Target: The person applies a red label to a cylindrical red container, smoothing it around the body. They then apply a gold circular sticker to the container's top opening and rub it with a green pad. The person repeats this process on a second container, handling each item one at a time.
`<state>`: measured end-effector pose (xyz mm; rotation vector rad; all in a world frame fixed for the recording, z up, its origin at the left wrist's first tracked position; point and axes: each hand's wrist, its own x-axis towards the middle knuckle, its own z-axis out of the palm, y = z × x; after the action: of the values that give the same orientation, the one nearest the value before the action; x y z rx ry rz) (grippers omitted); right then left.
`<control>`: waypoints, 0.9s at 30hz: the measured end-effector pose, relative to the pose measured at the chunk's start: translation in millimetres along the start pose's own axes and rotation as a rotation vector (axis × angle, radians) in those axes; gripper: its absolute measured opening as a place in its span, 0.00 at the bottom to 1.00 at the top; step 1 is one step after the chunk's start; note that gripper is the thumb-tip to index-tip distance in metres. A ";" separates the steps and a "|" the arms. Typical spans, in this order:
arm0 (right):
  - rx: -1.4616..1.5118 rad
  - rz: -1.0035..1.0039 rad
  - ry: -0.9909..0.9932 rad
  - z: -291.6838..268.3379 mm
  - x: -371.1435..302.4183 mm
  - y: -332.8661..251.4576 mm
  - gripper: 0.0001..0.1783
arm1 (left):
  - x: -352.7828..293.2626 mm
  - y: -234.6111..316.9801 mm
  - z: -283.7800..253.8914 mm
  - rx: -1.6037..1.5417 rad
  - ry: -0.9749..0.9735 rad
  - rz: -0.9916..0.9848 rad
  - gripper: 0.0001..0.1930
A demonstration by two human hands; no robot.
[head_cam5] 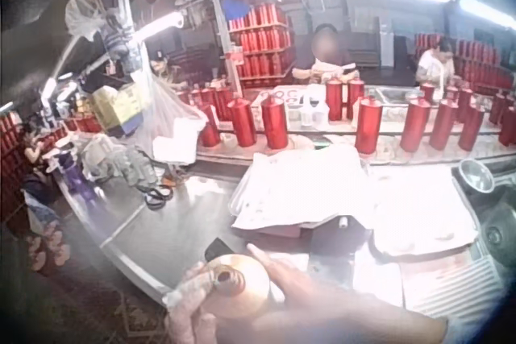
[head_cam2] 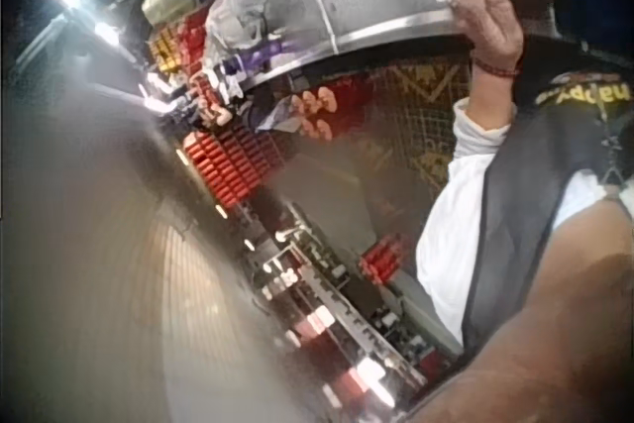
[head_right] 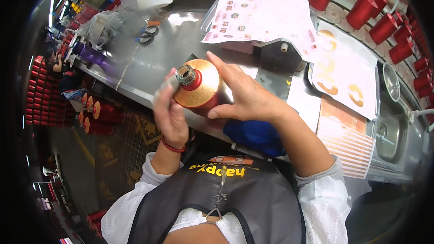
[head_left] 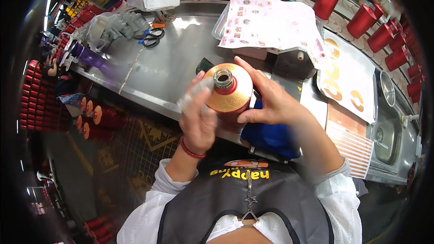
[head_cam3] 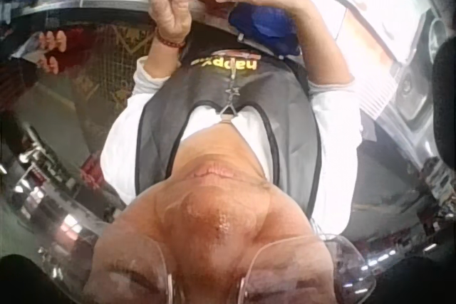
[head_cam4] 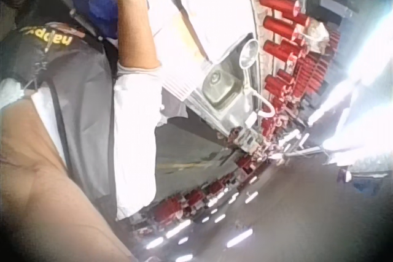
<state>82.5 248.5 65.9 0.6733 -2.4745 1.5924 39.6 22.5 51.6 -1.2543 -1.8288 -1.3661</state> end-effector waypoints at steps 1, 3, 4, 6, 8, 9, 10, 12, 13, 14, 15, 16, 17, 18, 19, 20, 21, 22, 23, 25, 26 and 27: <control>-0.015 0.027 0.045 6.1 -0.5 -2.4 0.64 | -2.4 8.7 0.4 0.095 -0.055 0.057 0.18; -0.064 0.032 0.107 13.9 -0.1 -6.6 0.61 | -7.0 17.9 -0.1 0.157 -0.075 0.079 0.19; -0.097 0.013 0.128 16.0 0.4 -9.2 0.59 | -7.2 22.0 0.2 0.177 -0.109 0.095 0.20; -0.148 -0.064 0.194 21.2 2.4 -15.8 0.51 | -4.0 32.1 0.3 0.221 -0.173 0.131 0.23; -0.163 -0.082 0.251 29.4 0.6 -9.0 0.49 | 1.5 36.7 6.7 0.329 -0.194 0.127 0.26; -0.172 -0.090 0.280 32.0 0.1 -6.5 0.48 | 5.1 39.1 10.2 0.381 -0.204 0.126 0.27; -0.170 -0.079 0.297 32.8 -0.8 -6.6 0.47 | 8.7 48.0 10.7 0.464 -0.247 0.082 0.28; -0.160 -0.057 0.323 33.4 -1.4 -10.6 0.46 | 21.7 63.2 13.9 0.533 -0.337 0.035 0.28; -0.173 -0.068 0.336 34.6 -1.3 -9.6 0.46 | 17.6 58.1 12.8 0.543 -0.334 0.063 0.27; -0.187 -0.080 0.350 35.5 -1.4 -7.7 0.46 | 13.6 53.7 11.6 0.554 -0.330 0.091 0.27; -0.201 -0.092 0.364 36.1 -0.9 -7.0 0.46 | 9.7 49.2 10.2 0.565 -0.326 0.119 0.27; -0.193 -0.086 0.362 36.8 -0.5 -8.4 0.46 | 6.4 43.5 7.0 0.487 -0.286 0.123 0.27; -0.186 -0.076 0.361 37.8 -1.5 -9.2 0.47 | 2.6 37.5 3.8 0.404 -0.247 0.127 0.27; -0.179 -0.066 0.361 38.3 -1.9 -9.9 0.47 | -0.8 31.7 -3.2 0.361 -0.271 0.141 0.28; -0.180 -0.081 0.367 38.3 -1.3 -10.6 0.47 | -3.0 31.2 -3.9 0.342 -0.266 0.132 0.28; -0.182 -0.095 0.369 39.1 -0.8 -11.2 0.46 | -6.9 32.6 -4.7 0.323 -0.257 0.119 0.29; -0.184 -0.110 0.370 39.9 -0.5 -11.4 0.46 | -10.5 32.8 -5.1 0.305 -0.249 0.106 0.29; -0.194 -0.115 0.382 41.4 -1.0 -9.5 0.46 | -15.8 30.6 -1.1 0.306 -0.214 0.101 0.26; -0.198 -0.125 0.393 43.0 -1.0 -6.9 0.47 | -12.9 37.1 0.1 0.449 -0.232 0.131 0.25; -0.205 -0.121 0.394 43.7 -1.3 -5.3 0.47 | -6.7 50.4 3.9 0.728 -0.257 0.185 0.22; -0.198 -0.115 0.383 42.2 -0.3 -8.4 0.47 | -10.7 43.5 9.1 0.705 -0.191 0.214 0.21; -0.192 -0.110 0.371 41.4 0.3 -10.3 0.47 | -14.8 41.5 5.0 0.698 -0.190 0.211 0.21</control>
<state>92.2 208.0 56.4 0.4312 -2.2364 1.2842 83.7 24.2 55.9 -1.1617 -1.9745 -0.4292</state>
